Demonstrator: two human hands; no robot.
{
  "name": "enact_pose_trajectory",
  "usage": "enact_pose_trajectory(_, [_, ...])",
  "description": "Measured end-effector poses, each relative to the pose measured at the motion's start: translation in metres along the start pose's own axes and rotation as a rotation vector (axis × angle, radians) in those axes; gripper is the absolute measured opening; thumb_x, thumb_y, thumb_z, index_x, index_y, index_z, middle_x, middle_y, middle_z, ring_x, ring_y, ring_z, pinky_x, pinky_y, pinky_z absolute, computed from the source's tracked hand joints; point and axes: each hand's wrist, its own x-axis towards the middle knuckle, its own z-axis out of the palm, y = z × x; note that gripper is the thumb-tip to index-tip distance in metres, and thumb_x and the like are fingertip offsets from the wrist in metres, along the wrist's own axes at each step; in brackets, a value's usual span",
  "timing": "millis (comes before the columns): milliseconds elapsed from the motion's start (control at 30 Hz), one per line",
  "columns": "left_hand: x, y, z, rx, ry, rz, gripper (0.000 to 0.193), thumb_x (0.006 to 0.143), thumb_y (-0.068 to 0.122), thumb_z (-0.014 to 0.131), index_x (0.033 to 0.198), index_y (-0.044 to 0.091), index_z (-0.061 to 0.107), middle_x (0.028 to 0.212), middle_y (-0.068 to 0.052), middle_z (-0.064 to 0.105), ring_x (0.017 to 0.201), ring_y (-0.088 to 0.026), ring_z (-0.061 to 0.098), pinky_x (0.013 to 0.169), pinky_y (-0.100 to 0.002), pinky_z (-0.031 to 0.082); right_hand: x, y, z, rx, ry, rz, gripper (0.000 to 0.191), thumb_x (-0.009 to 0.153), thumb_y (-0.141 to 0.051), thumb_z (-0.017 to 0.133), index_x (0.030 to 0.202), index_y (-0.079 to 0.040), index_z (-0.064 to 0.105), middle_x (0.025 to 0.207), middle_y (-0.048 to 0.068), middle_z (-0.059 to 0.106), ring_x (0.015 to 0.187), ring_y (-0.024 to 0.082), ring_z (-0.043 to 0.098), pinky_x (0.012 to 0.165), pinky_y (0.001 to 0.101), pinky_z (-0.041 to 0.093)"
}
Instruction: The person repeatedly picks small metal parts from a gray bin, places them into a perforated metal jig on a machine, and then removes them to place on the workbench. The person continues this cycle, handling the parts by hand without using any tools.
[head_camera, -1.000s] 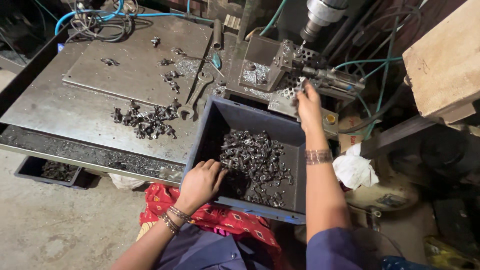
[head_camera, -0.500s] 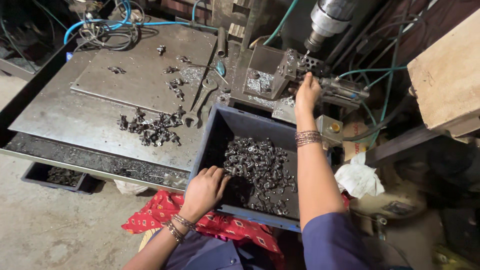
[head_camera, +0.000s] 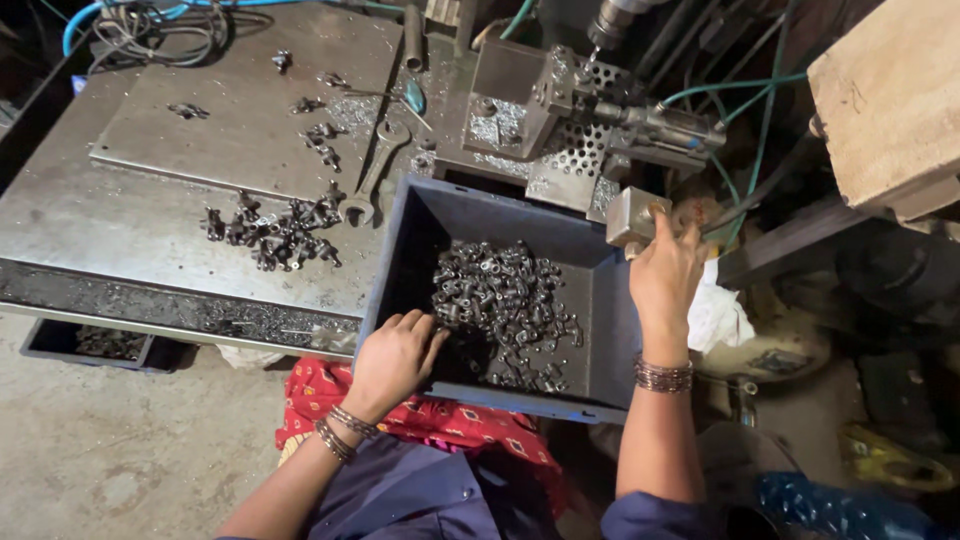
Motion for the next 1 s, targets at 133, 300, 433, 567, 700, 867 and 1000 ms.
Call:
enact_pose_trajectory(133, [0.0, 0.0, 0.0, 0.012, -0.021, 0.009, 0.027, 0.096, 0.03, 0.062, 0.085, 0.005, 0.062, 0.087, -0.013, 0.065, 0.083, -0.034, 0.064, 0.072, -0.046, 0.053, -0.002, 0.009, 0.001, -0.051, -0.004, -0.035, 0.051, 0.088, 0.002, 0.06, 0.137, -0.008, 0.069, 0.15, 0.032, 0.047, 0.128, 0.057, 0.046, 0.105, 0.0554, 0.043])
enact_pose_trajectory(300, [0.001, 0.001, -0.001, 0.021, 0.006, -0.001, 0.027, 0.096, 0.03, 0.062, 0.086, 0.005, 0.062, 0.087, -0.013, 0.065, 0.082, -0.034, 0.064, 0.072, -0.046, 0.053, 0.011, 0.01, 0.01, 0.026, 0.024, 0.006, 0.043, 0.083, 0.004, 0.061, 0.123, -0.007, 0.074, 0.144, 0.027, 0.051, 0.123, 0.048, 0.051, 0.104, 0.0524, 0.045])
enact_pose_trajectory(433, [0.0, 0.0, 0.001, 0.011, 0.009, -0.012, 0.026, 0.096, 0.03, 0.063, 0.087, 0.006, 0.063, 0.087, -0.012, 0.065, 0.082, -0.033, 0.064, 0.071, -0.046, 0.053, 0.018, 0.009, 0.01, 0.064, 0.033, -0.012, 0.038, 0.082, 0.006, 0.061, 0.114, -0.008, 0.076, 0.136, 0.021, 0.055, 0.121, 0.044, 0.054, 0.105, 0.0499, 0.046])
enact_pose_trajectory(567, [0.002, -0.003, 0.003, 0.015, 0.002, 0.001, 0.027, 0.096, 0.031, 0.062, 0.087, 0.006, 0.062, 0.087, -0.012, 0.065, 0.083, -0.034, 0.065, 0.072, -0.046, 0.053, 0.02, 0.006, -0.002, 0.062, 0.048, -0.042, 0.037, 0.084, 0.005, 0.061, 0.114, -0.011, 0.076, 0.135, 0.02, 0.056, 0.122, 0.043, 0.054, 0.104, 0.0494, 0.046])
enact_pose_trajectory(700, [0.005, -0.003, 0.003, -0.05, 0.039, 0.027, 0.024, 0.096, 0.029, 0.063, 0.098, 0.006, 0.065, 0.095, -0.013, 0.065, 0.09, -0.034, 0.064, 0.077, -0.046, 0.053, -0.03, -0.028, -0.008, 0.151, 0.142, -0.15, 0.046, 0.09, 0.002, 0.059, 0.135, -0.004, 0.066, 0.134, 0.031, 0.051, 0.12, 0.048, 0.052, 0.104, 0.0523, 0.044])
enact_pose_trajectory(867, [0.003, 0.01, 0.007, -0.266, 0.124, 0.109, 0.025, 0.092, 0.025, 0.071, 0.112, 0.01, 0.068, 0.105, -0.012, 0.064, 0.1, -0.035, 0.062, 0.086, -0.045, 0.052, -0.13, -0.104, 0.015, 1.099, -0.695, 0.337, 0.04, 0.106, -0.042, 0.047, 0.121, -0.01, 0.067, 0.091, 0.006, 0.07, 0.079, 0.018, 0.068, 0.069, 0.034, 0.054])
enact_pose_trajectory(1000, [0.003, 0.027, 0.018, -0.312, 0.116, 0.196, 0.053, 0.081, 0.031, 0.08, 0.122, 0.005, 0.059, 0.111, -0.017, 0.062, 0.106, -0.04, 0.06, 0.089, -0.046, 0.051, -0.156, -0.112, 0.032, 1.358, -0.892, 0.706, 0.041, 0.102, -0.046, 0.047, 0.128, -0.018, 0.062, 0.087, -0.003, 0.065, 0.07, 0.01, 0.062, 0.057, 0.0246, 0.048])
